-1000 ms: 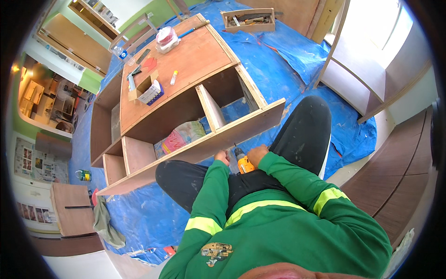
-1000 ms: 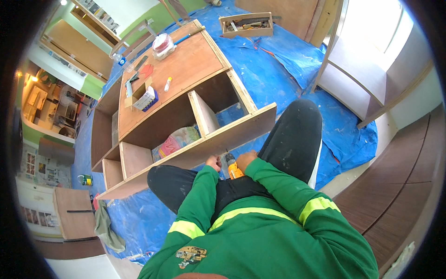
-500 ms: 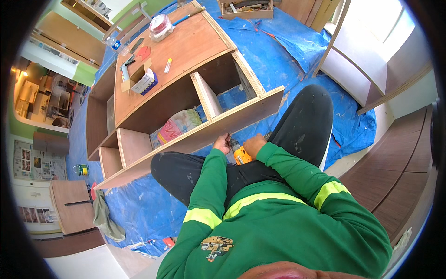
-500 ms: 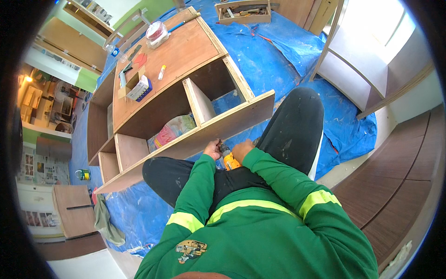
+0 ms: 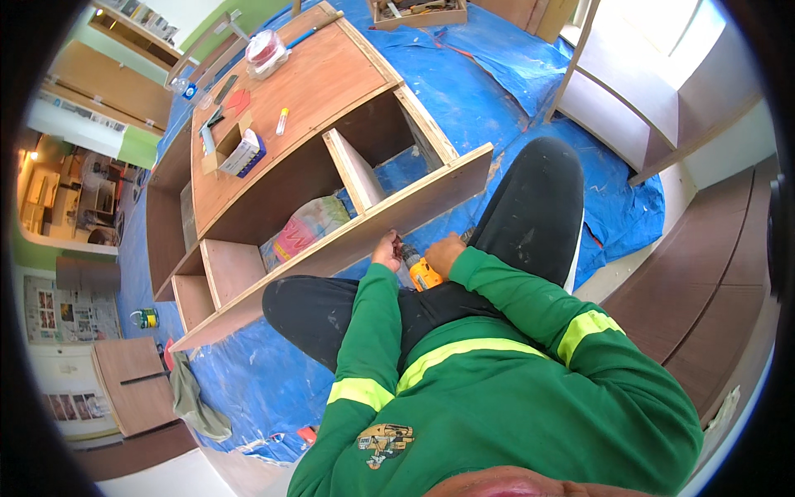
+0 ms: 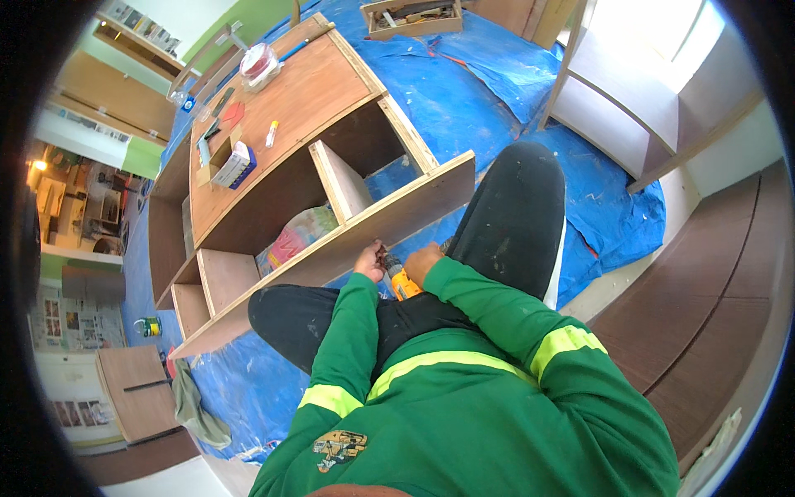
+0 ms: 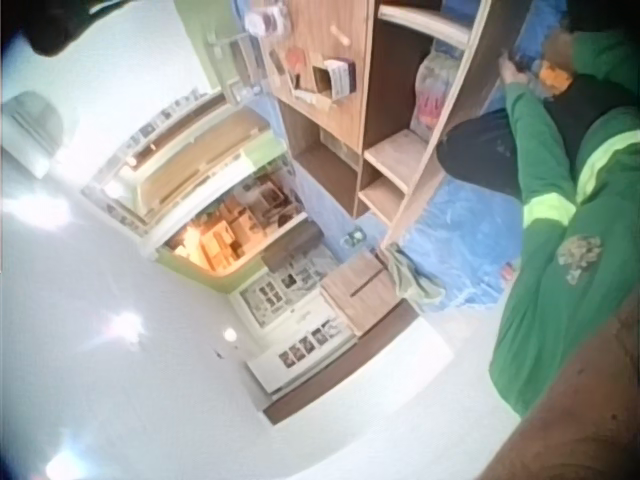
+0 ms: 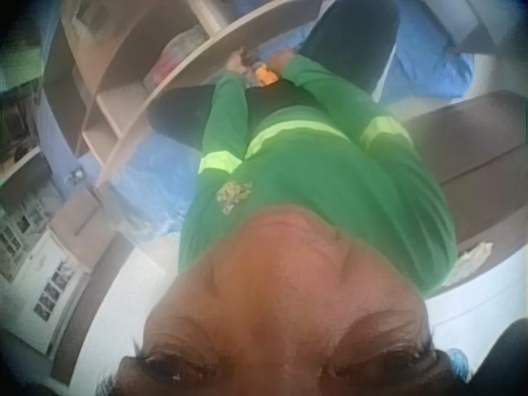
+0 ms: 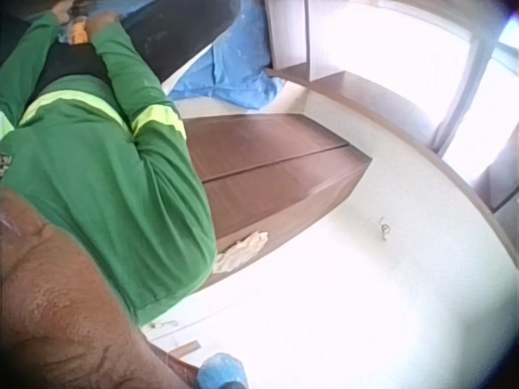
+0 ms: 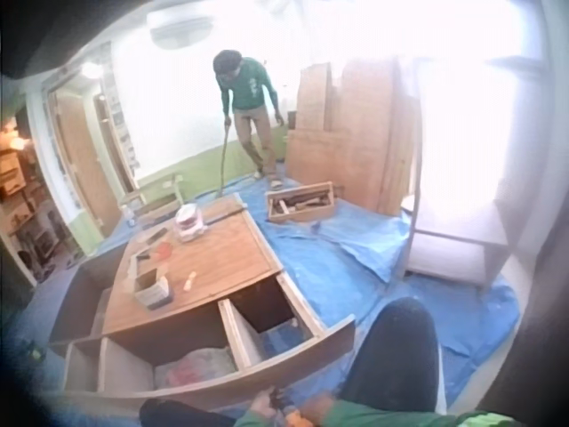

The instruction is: The person assembles a wooden shelving unit by attaching a side panel using a cordless drill and screws. They position the panel, drill screws into pre-drilled holes, and secure the panel to the frame.

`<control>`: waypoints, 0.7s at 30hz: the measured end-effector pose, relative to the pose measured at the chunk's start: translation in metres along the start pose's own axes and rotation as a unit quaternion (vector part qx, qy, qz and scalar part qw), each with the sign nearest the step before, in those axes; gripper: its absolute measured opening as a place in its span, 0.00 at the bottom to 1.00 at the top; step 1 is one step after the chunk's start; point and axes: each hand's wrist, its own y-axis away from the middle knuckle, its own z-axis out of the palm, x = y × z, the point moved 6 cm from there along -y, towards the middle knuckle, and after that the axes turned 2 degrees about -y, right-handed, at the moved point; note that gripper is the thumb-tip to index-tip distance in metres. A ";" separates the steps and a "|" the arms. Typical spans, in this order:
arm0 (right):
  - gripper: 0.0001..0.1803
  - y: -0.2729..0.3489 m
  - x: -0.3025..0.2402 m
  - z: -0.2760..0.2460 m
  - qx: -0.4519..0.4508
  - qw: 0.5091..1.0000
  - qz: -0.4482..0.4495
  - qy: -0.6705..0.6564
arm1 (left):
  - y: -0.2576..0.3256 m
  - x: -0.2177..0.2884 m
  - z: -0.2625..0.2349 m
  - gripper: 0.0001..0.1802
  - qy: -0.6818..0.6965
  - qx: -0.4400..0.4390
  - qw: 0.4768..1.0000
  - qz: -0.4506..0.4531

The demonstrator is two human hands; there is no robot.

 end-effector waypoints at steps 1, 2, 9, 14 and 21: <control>0.12 0.000 -0.004 -0.002 0.003 1.000 -0.010 0.010 | -0.004 0.001 -0.006 0.07 0.004 -0.011 1.000 0.017; 0.13 0.001 -0.006 -0.004 0.006 1.000 -0.019 0.021 | -0.006 0.001 -0.011 0.06 -0.006 -0.013 1.000 0.017; 0.13 -0.002 0.001 -0.001 0.005 1.000 0.005 0.026 | 0.005 -0.002 0.003 0.07 -0.010 -0.007 1.000 -0.015; 0.13 -0.003 -0.005 -0.006 -0.013 1.000 0.004 0.024 | 0.002 0.001 -0.001 0.06 0.066 -0.022 0.997 -0.015; 0.14 -0.003 -0.003 -0.004 -0.021 1.000 -0.007 0.021 | -0.007 0.006 -0.008 0.06 0.053 -0.045 0.997 0.014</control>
